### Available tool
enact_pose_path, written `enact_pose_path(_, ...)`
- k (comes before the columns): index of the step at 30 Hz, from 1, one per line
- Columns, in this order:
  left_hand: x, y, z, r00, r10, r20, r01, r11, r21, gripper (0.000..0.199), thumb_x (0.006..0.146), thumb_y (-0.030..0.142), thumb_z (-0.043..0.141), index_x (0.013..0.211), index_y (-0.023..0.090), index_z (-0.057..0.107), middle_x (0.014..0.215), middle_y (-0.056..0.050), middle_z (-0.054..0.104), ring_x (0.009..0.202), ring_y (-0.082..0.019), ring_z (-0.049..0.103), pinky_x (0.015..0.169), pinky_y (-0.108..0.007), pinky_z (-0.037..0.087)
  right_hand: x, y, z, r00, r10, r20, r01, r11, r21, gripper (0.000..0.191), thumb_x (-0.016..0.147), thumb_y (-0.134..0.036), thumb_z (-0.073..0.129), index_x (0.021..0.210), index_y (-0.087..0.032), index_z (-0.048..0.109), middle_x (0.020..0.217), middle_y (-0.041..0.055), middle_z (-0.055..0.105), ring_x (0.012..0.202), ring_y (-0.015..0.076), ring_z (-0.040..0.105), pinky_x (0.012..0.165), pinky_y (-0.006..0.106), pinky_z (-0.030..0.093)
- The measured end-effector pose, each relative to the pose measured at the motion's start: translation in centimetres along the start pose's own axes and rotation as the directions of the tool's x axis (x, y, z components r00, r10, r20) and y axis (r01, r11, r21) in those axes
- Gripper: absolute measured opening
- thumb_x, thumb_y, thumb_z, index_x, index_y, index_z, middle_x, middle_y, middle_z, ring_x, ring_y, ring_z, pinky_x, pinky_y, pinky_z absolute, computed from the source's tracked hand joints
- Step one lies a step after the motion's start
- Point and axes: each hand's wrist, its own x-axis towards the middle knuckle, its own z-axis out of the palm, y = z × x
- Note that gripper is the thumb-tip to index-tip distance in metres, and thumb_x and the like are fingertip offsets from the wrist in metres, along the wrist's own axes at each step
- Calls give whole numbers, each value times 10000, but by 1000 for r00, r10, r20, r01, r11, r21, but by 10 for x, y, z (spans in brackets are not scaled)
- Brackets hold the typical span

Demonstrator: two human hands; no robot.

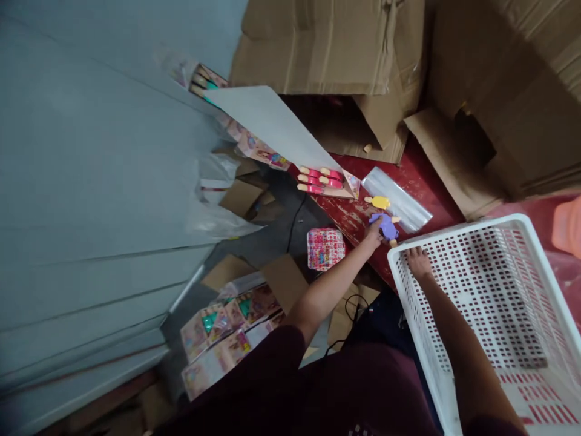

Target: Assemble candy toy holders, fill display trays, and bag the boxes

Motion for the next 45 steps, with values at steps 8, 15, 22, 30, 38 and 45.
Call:
enact_pose_path(8, -25, 26, 19, 999, -45, 2, 45, 999, 10, 556, 782, 515, 843, 1102, 132, 599, 906, -94, 641, 974, -284, 657, 916, -522, 513, -10, 15, -2, 953, 304, 5, -285, 886, 366, 438, 968, -175, 440, 1374, -46, 544, 1262, 285, 640, 1155, 346, 647, 1037, 519, 454)
enact_pose_path(15, -124, 44, 33, 967, 241, 85, -239, 970, -41, 593, 552, 383, 950, 982, 174, 599, 928, -42, 691, 954, -218, 674, 924, -414, 545, -126, 44, -41, 850, 526, -17, -223, 390, 893, 592, 843, -567, 659, 1262, -198, 461, 917, 71, 742, 733, 224, 734, 694, 361, 596)
enact_pose_path(22, -309, 31, 46, 800, 513, 311, -501, 856, -125, 536, 519, 231, 910, 994, 188, 664, 902, -11, 755, 864, -206, 734, 901, -345, 564, -274, 36, -107, 800, 571, -185, 191, 50, 980, 512, 711, -503, 812, 1061, -219, 570, 958, 37, 749, 795, 166, 719, 739, 316, 597)
enact_pose_path(30, -472, -27, 38, 496, 472, 729, -801, 574, 173, 494, 783, 335, 777, 1239, 196, 643, 1115, -92, 777, 900, -237, 753, 798, -373, 609, -415, -8, -176, 840, 288, -460, 427, 172, 888, 425, 744, -441, 883, 1050, -211, 699, 965, 27, 739, 782, 155, 670, 719, 317, 563)
enact_pose_path(38, -575, -52, 16, 231, 243, 942, -953, -141, 269, 455, 901, 425, 715, 1282, 175, 707, 1262, -115, 756, 1166, -262, 721, 1055, -417, 564, -507, -30, -180, 730, -145, -668, 581, 648, 493, 296, 926, -377, 748, 1180, -239, 686, 1059, 46, 703, 913, 174, 666, 809, 332, 545)
enact_pose_path(45, -606, -76, -9, 283, 88, 955, -925, -238, 296, 422, 886, 410, 734, 1260, 214, 717, 1195, -78, 780, 1099, -262, 740, 979, -393, 575, -545, -45, -170, 652, -383, -654, 659, 713, 239, 181, 959, -321, 710, 1100, -214, 668, 952, 42, 685, 818, 155, 647, 712, 294, 534)
